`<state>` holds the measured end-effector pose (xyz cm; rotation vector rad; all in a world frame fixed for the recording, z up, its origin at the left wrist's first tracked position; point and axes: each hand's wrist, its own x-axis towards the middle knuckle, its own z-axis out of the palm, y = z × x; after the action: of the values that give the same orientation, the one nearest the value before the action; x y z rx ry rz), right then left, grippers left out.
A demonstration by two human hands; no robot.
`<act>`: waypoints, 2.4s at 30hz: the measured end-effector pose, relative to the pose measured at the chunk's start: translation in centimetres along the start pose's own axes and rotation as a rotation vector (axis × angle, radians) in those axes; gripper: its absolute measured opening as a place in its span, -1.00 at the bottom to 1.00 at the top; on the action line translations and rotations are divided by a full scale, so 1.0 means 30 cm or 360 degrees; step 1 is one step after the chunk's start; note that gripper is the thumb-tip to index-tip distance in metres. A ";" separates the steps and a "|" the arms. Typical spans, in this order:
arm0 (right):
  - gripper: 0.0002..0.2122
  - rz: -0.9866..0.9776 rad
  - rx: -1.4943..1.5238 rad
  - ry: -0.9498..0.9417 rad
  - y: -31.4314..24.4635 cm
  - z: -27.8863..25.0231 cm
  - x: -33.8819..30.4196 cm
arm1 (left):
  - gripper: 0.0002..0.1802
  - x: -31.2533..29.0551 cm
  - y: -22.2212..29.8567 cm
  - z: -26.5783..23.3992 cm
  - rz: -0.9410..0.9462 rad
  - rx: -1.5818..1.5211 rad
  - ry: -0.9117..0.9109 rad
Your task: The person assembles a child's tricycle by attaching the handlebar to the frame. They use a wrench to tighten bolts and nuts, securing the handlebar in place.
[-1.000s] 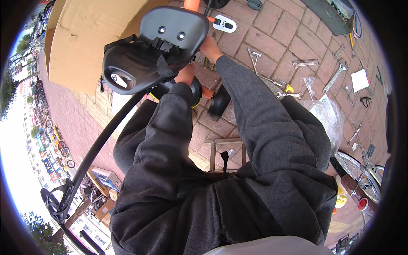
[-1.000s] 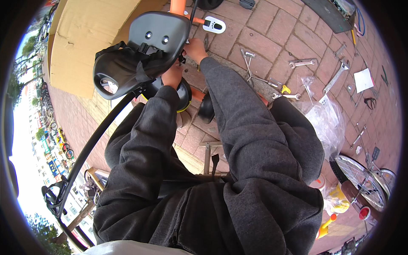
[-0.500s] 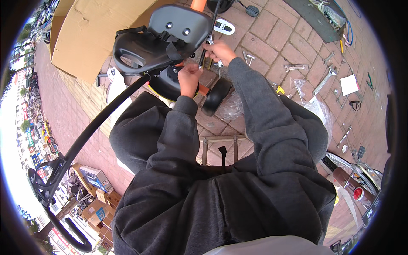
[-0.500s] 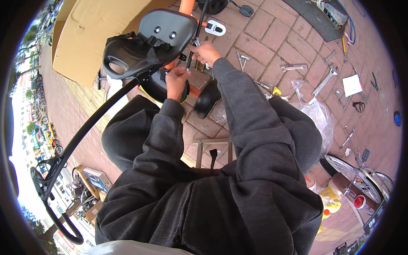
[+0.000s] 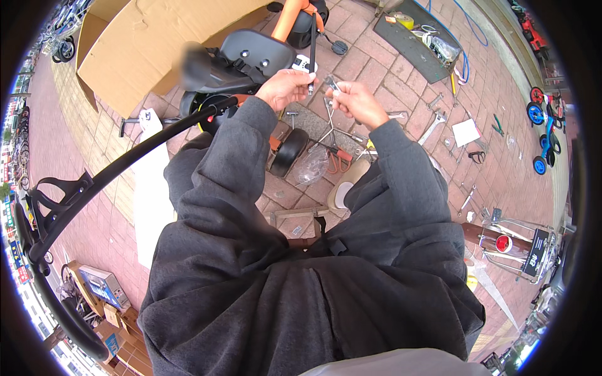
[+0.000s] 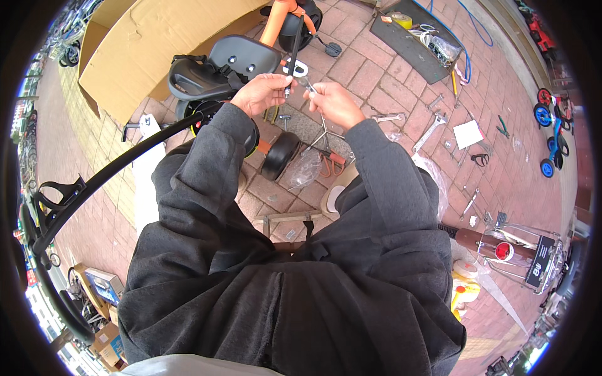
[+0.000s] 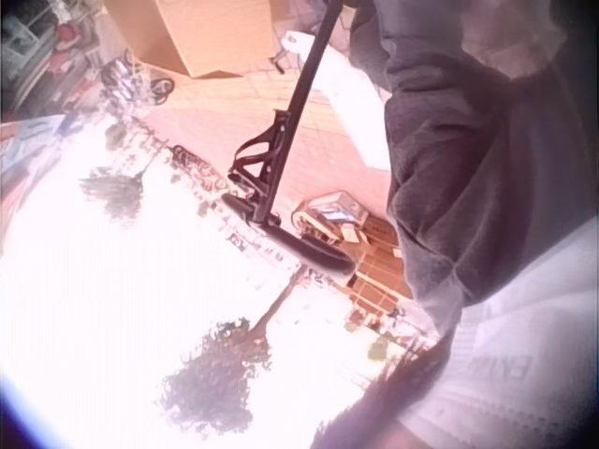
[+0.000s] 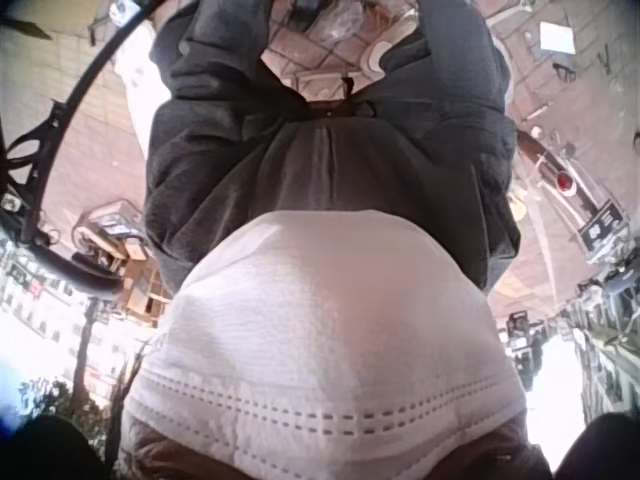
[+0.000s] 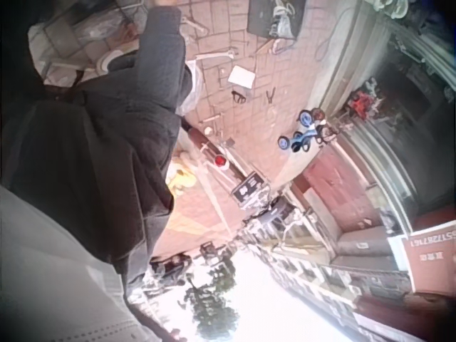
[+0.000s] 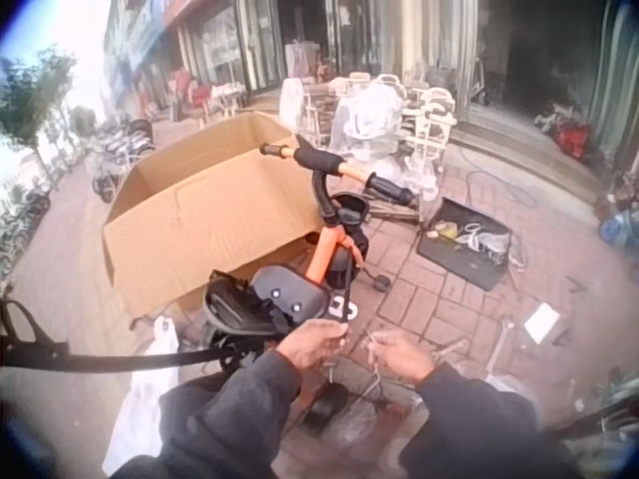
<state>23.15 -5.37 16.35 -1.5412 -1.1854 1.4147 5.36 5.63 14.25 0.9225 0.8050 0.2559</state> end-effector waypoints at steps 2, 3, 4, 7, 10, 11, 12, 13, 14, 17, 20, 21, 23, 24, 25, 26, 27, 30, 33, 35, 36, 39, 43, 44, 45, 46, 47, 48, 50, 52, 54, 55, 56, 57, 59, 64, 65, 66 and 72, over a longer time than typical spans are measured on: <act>-0.82 -0.0143 -0.0174 -0.0085 -0.003 0.024 -0.051 | -0.80 0.002 0.019 0.014 0.0028 -0.0068 -0.0043; -0.81 -0.0187 -0.0188 -0.0120 0.000 0.038 -0.057 | -0.80 0.004 0.019 0.021 0.0040 -0.0131 -0.0082; -0.82 -0.0170 -0.0192 -0.0080 0.004 0.050 -0.055 | -0.81 0.006 0.015 0.028 0.0048 -0.0193 -0.0117; -0.81 -0.0177 -0.0052 -0.0040 0.023 0.072 -0.029 | -0.80 0.012 -0.008 0.045 0.0090 -0.0356 -0.0119; -0.82 -0.0110 0.0043 -0.0124 0.040 0.069 -0.009 | -0.79 0.010 -0.019 0.039 0.0126 -0.0455 -0.0163; -0.82 -0.0134 0.0083 -0.0128 0.044 0.067 -0.004 | -0.79 0.011 -0.021 0.037 0.0117 -0.0460 -0.0170; -0.82 -0.0141 0.0109 -0.0130 0.048 0.071 -0.004 | -0.79 0.013 -0.020 0.034 0.0120 -0.0471 -0.0179; -0.82 -0.0165 0.0133 -0.0107 0.050 0.076 -0.002 | -0.80 0.015 -0.022 0.034 0.0126 -0.0518 -0.0194; -0.82 -0.0165 0.0248 -0.0101 0.051 0.085 0.000 | -0.80 0.018 -0.023 0.033 0.0109 -0.0532 -0.0186; -0.80 -0.0120 0.0621 -0.0009 0.063 0.150 -0.012 | -0.80 0.032 -0.030 0.035 0.0120 -0.0601 -0.0208; -0.78 -0.0308 0.0822 0.0165 0.076 0.205 -0.016 | -0.79 0.048 -0.038 0.036 0.0111 -0.0688 -0.0235; -0.79 -0.0339 0.0857 0.0180 0.079 0.212 -0.018 | -0.79 0.052 -0.038 0.035 0.0109 -0.0673 -0.0241; -0.80 -0.0299 0.0745 0.0227 0.082 0.204 -0.016 | -0.80 0.056 -0.037 0.033 0.0069 -0.0723 -0.0311; -0.81 -0.0319 0.0693 0.0212 0.083 0.193 -0.014 | -0.80 0.056 -0.034 0.031 0.0053 -0.0749 -0.0345; -0.81 -0.0287 0.0585 0.0212 0.082 0.179 -0.010 | -0.81 0.056 -0.034 0.036 0.0066 -0.0727 -0.0309; -0.82 -0.0281 0.0484 0.0193 0.081 0.161 -0.008 | -0.81 0.054 -0.037 0.041 0.0077 -0.0710 -0.0272; -0.82 -0.0261 0.0372 0.0205 0.080 0.144 -0.005 | -0.81 0.052 -0.036 0.044 0.0087 -0.0697 -0.0264; -0.83 -0.0244 0.0306 0.0064 0.066 0.102 -0.002 | -0.81 0.045 -0.033 0.051 0.0099 -0.0700 -0.0261; -0.83 -0.0290 -0.0318 -0.0008 0.011 0.034 -0.006 | -0.82 0.046 -0.038 0.054 0.0134 -0.0556 -0.0110; -0.81 -0.0163 -0.0828 -0.0131 -0.057 -0.007 0.004 | -0.83 0.057 -0.043 0.054 0.0108 -0.0417 -0.0009; -0.82 -0.0295 -0.1158 -0.0191 -0.098 -0.016 0.014 | -0.84 0.064 -0.046 0.054 0.0113 -0.0352 0.0014; -0.83 -0.0271 -0.1969 -0.0313 -0.235 -0.002 0.043 | -0.87 0.084 -0.058 0.058 0.0171 -0.0150 0.0019; -0.86 0.0212 -0.3043 -0.0646 -0.337 0.214 0.172 | -0.89 0.085 -0.076 0.069 0.0492 -0.0325 -0.0058; -0.86 0.0569 -0.3453 -0.0769 -0.341 0.289 0.194 | -0.91 0.089 -0.072 0.070 0.0500 -0.0650 -0.0299; -0.87 0.0318 -0.3349 -0.0725 -0.343 0.289 0.182 | -0.93 0.093 -0.068 0.072 0.0543 -0.0716 -0.0453; -0.87 0.0074 -0.3232 -0.0671 -0.342 0.287 0.170 | -0.89 0.070 -0.085 0.060 0.0747 -0.0587 -0.0553; -0.87 -0.0167 -0.3107 -0.0608 -0.347 0.265 0.150 | -0.90 0.067 -0.082 0.051 0.0773 -0.0272 -0.0454; -0.87 -0.0410 -0.2974 -0.0544 -0.354 0.233 0.128 | -0.90 0.069 -0.085 0.056 0.0641 -0.0524 -0.0355; -0.87 -0.1021 -0.2619 -0.0395 -0.369 0.160 0.082 | -0.90 0.077 -0.086 0.069 0.0358 -0.1075 -0.0118; -0.83 -0.0895 -0.1513 -0.0521 -0.402 0.020 0.038 | -0.86 0.088 -0.074 0.066 0.0327 -0.0375 -0.0104; -0.81 -0.0399 -0.0750 -0.0051 -0.328 -0.011 -0.050 | -0.82 0.108 -0.055 0.078 0.0192 -0.0393 -0.0108; -0.80 -0.0116 -0.0397 0.0238 -0.266 0.000 -0.088 | -0.82 0.111 -0.048 0.079 0.0165 -0.0398 -0.0108; -0.80 0.0154 -0.0120 0.0353 -0.195 0.024 -0.115 | -0.81 0.113 -0.044 0.083 0.0156 -0.0414 -0.0121; -0.81 0.0258 0.0303 0.0421 -0.120 0.061 -0.130 | -0.80 0.115 -0.039 0.085 0.0150 -0.0430 -0.0135; -0.80 0.0111 0.0718 0.0372 0.000 0.121 -0.137 | -0.82 0.114 -0.032 0.086 0.0144 -0.0420 -0.0143; -0.80 -0.0202 0.1233 0.0406 0.091 0.231 -0.095 | -0.82 0.106 -0.028 0.086 0.0172 -0.0513 -0.0240; -0.80 -0.0246 0.1352 0.0428 0.085 0.252 -0.086 | -0.80 0.106 -0.026 0.088 0.0189 -0.0499 -0.0230; -0.80 -0.0279 0.1472 0.0443 0.079 0.270 -0.077 | -0.79 0.107 -0.023 0.090 0.0176 -0.0506 -0.0236; -0.80 -0.0466 0.1475 0.0600 0.090 0.319 -0.034 | -0.78 0.091 -0.015 0.086 0.0153 -0.0490 -0.0279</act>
<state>14.13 -7.90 12.84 -0.8643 -0.3835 1.1452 9.02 5.21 13.38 0.6829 0.5418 0.3666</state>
